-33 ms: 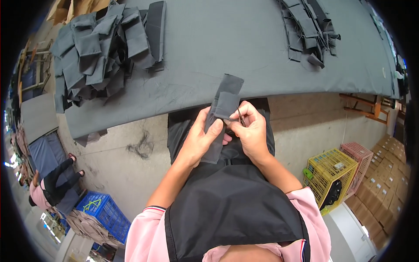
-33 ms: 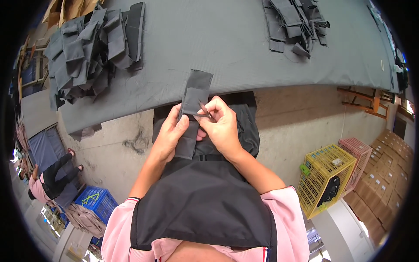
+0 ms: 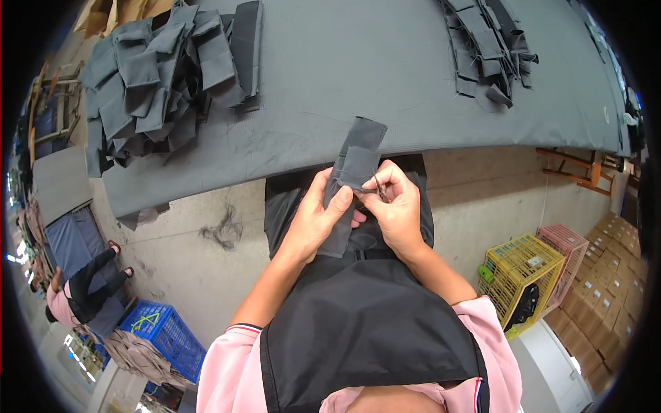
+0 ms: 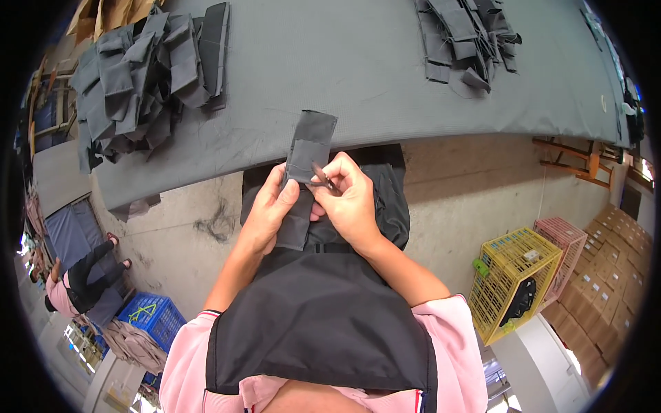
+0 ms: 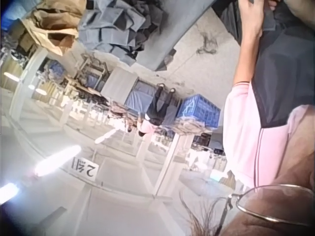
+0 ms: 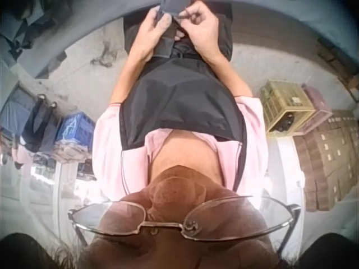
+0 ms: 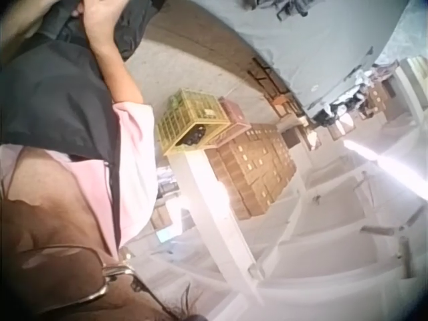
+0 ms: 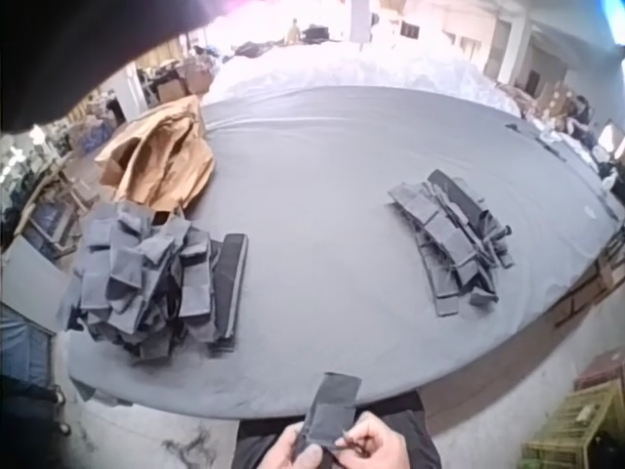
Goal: Cutting and trimming small pieces of black fabric with scissors at a workstation.
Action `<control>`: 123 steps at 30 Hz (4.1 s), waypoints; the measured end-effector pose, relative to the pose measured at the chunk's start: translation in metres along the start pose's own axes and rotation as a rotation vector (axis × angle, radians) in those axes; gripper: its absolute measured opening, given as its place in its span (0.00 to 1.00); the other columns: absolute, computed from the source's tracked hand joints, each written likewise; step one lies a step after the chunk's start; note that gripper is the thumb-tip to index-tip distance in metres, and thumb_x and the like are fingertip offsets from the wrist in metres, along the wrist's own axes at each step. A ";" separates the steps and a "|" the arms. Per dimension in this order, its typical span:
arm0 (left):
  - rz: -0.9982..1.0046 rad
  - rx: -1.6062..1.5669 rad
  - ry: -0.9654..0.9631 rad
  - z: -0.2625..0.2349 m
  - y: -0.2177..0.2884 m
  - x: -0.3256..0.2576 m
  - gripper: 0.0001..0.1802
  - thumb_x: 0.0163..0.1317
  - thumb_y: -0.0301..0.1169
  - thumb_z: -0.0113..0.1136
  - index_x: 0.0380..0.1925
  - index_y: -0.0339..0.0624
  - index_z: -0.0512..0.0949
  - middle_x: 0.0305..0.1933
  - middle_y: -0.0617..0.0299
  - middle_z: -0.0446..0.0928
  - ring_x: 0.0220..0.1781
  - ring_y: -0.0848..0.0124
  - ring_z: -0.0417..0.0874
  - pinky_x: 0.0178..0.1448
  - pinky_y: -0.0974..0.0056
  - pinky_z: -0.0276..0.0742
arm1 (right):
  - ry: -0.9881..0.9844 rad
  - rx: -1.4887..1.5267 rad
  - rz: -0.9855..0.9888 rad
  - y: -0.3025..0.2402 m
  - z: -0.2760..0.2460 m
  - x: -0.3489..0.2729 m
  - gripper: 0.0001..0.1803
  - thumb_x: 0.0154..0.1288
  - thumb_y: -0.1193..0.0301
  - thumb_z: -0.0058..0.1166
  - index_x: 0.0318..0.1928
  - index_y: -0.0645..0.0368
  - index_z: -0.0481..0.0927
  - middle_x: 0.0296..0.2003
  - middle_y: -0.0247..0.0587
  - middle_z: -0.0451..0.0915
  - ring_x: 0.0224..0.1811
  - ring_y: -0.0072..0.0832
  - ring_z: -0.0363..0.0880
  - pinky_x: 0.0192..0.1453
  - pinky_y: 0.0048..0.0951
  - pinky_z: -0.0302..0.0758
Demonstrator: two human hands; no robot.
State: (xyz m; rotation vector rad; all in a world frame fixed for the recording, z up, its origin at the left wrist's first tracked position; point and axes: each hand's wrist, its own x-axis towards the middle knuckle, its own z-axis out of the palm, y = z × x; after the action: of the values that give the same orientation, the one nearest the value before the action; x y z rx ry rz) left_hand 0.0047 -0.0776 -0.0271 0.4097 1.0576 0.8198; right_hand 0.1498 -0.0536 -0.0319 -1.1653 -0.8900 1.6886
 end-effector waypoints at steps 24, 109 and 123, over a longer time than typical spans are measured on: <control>0.096 -0.159 0.087 0.005 0.010 0.009 0.25 0.68 0.38 0.53 0.60 0.40 0.64 0.49 0.57 0.75 0.40 0.69 0.82 0.42 0.66 0.79 | 0.053 -0.987 -0.639 -0.036 -0.023 -0.017 0.17 0.44 0.77 0.67 0.38 0.61 0.80 0.27 0.37 0.70 0.22 0.29 0.70 0.23 0.26 0.67; 0.050 -0.164 -0.096 0.002 0.021 -0.008 0.19 0.64 0.32 0.54 0.52 0.37 0.64 0.43 0.46 0.79 0.31 0.67 0.82 0.37 0.64 0.82 | 0.132 -1.105 -0.794 -0.039 -0.028 0.001 0.19 0.43 0.77 0.67 0.40 0.59 0.80 0.25 0.36 0.71 0.21 0.30 0.70 0.35 0.29 0.76; 0.055 -0.119 -0.098 0.001 0.022 -0.006 0.18 0.63 0.30 0.53 0.52 0.36 0.65 0.41 0.48 0.79 0.29 0.69 0.81 0.35 0.65 0.81 | 0.184 -1.067 -0.774 -0.041 -0.025 -0.007 0.17 0.43 0.78 0.66 0.38 0.58 0.80 0.25 0.35 0.71 0.22 0.29 0.71 0.26 0.27 0.70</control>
State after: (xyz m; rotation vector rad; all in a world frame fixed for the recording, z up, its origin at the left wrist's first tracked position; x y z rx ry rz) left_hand -0.0041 -0.0682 -0.0084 0.3757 0.9050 0.8975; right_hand 0.1859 -0.0432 -0.0006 -1.3094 -1.9056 0.4072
